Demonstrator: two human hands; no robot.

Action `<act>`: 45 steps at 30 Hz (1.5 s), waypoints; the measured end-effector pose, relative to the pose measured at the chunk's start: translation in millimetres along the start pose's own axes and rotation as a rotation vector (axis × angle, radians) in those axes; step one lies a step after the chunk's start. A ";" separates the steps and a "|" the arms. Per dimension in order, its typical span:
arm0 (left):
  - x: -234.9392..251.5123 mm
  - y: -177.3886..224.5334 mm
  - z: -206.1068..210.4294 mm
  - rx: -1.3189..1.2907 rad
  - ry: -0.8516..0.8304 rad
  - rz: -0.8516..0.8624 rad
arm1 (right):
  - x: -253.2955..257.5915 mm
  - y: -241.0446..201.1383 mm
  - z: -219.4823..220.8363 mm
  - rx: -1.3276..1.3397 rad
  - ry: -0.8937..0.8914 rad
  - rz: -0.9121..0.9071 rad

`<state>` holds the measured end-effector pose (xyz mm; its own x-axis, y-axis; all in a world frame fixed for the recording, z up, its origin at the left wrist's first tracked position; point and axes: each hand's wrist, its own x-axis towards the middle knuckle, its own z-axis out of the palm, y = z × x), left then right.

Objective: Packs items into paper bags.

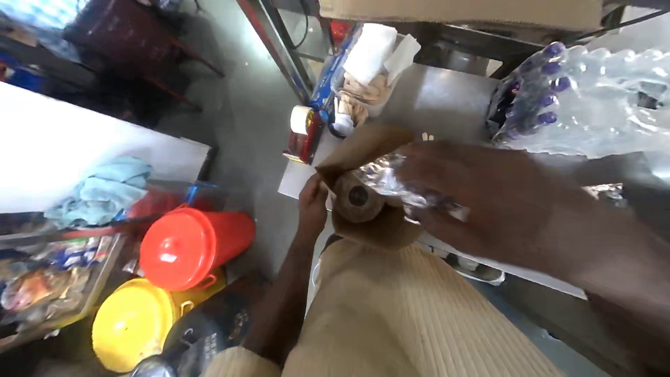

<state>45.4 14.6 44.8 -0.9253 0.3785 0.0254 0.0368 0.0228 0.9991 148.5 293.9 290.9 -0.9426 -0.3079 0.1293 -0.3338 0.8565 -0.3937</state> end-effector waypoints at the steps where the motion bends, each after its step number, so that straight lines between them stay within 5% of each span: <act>1: 0.8 0.9 0.1 -0.008 -0.004 -0.001 | 18.1 -2.1 10.5 -0.097 -0.143 0.047; 3: -0.7 1.9 -1.6 -0.005 -0.014 -0.008 | 43.9 -4.9 25.1 -0.228 -0.301 0.180; 5: -2.9 1.5 -5.7 0.017 -0.050 -0.010 | 51.6 -9.6 22.4 -0.286 -0.279 0.263; 9: -7.3 -2.9 -12.4 0.024 -0.108 0.014 | 16.5 -8.8 -2.8 -0.209 -0.060 0.165; 17: 2.5 1.0 -17.1 -0.015 -0.140 -0.003 | -7.0 -20.1 -3.0 -0.180 -0.018 0.022; 23: 4.3 15.4 -9.7 0.084 -0.117 -0.064 | 56.5 -23.6 73.0 -0.158 -0.621 0.121; 27: 9.3 6.7 -18.5 0.016 -0.069 -0.016 | 43.8 17.4 18.9 0.128 -0.166 -0.005; 30: -3.1 2.9 -21.8 -0.020 -0.012 0.013 | 0.3 74.3 -7.7 0.137 0.237 0.319; 34: -24.5 -3.7 -29.2 0.005 0.062 -0.020 | -29.2 193.7 116.8 0.202 0.022 0.971; 37: -37.7 0.8 -31.2 0.091 0.103 -0.062 | -36.9 227.0 213.0 0.260 0.009 1.190; 45: -64.8 5.9 -20.1 0.129 0.314 -0.161 | -21.0 234.3 261.5 0.211 0.061 1.223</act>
<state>98.0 -28.4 49.7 -0.9930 0.0585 -0.1025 -0.0903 0.1828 0.9790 92.8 392.7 -42.1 -0.6342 0.6701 -0.3858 0.7670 0.4821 -0.4234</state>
